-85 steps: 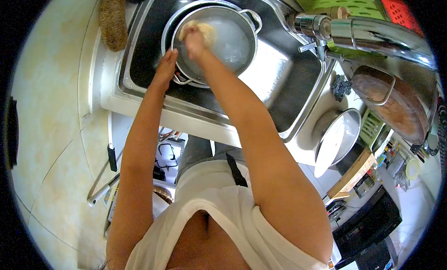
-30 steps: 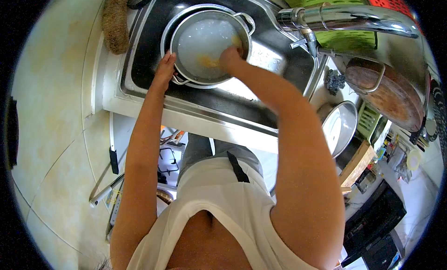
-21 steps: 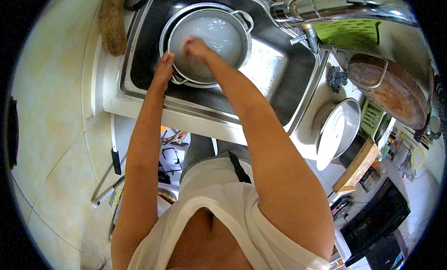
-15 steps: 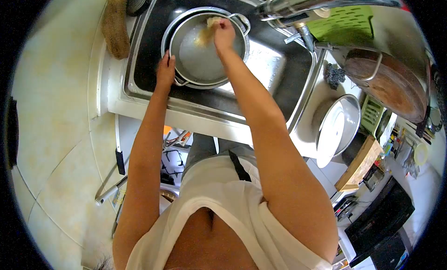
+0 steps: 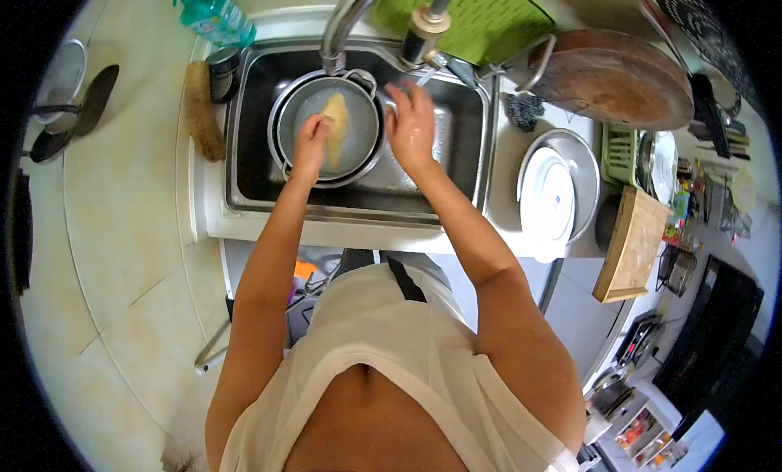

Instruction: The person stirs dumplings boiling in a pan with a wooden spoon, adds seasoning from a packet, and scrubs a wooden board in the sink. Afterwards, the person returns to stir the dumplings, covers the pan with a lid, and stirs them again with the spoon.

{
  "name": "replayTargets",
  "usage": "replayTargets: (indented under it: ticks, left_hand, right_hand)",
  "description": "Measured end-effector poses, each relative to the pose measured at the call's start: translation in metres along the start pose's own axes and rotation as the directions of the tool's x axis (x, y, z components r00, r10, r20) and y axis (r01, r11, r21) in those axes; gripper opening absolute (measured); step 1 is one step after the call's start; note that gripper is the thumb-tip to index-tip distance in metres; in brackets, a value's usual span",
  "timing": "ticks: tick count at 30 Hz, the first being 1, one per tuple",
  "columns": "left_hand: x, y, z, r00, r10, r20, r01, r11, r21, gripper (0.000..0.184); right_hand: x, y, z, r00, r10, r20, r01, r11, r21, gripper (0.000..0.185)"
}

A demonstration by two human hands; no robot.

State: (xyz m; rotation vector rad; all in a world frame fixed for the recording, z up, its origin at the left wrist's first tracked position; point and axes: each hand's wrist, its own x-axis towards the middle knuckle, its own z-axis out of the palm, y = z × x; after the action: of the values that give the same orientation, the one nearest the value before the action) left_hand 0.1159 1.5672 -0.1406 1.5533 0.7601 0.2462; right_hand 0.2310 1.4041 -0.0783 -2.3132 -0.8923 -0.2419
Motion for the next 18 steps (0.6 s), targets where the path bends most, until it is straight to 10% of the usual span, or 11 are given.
replayTargets:
  ticks: [3,10,14,16,18]
  left_hand:
    - [0.0,0.023,0.001,0.99,-0.119,-0.073,0.094,0.956,-0.278,0.019]
    - [0.024,0.053,-0.002,0.999,-0.032,-0.002,0.03,0.951,-0.309,0.018]
    - [0.028,0.068,0.0,0.994,-0.093,0.055,0.104,0.961,-0.258,0.049]
    - [0.025,0.077,0.001,0.991,-0.121,0.054,0.132,0.929,-0.347,0.058]
    - [0.026,0.076,0.003,0.994,-0.091,0.056,0.105,0.924,-0.367,0.057]
  right_hand:
    - [-0.001,0.036,-0.007,0.999,-0.025,0.049,0.042,0.925,-0.378,0.067]
    - [-0.006,0.1,0.011,0.921,-0.027,0.388,0.288,0.718,-0.634,0.061]
    - [0.004,0.108,0.013,0.881,0.07,0.469,0.34,0.595,-0.728,0.059]
    - [-0.001,0.101,0.026,0.938,0.049,0.342,0.204,0.719,-0.664,0.055]
    - [-0.007,0.078,0.046,0.946,0.2,0.254,-0.179,0.978,-0.103,0.055]
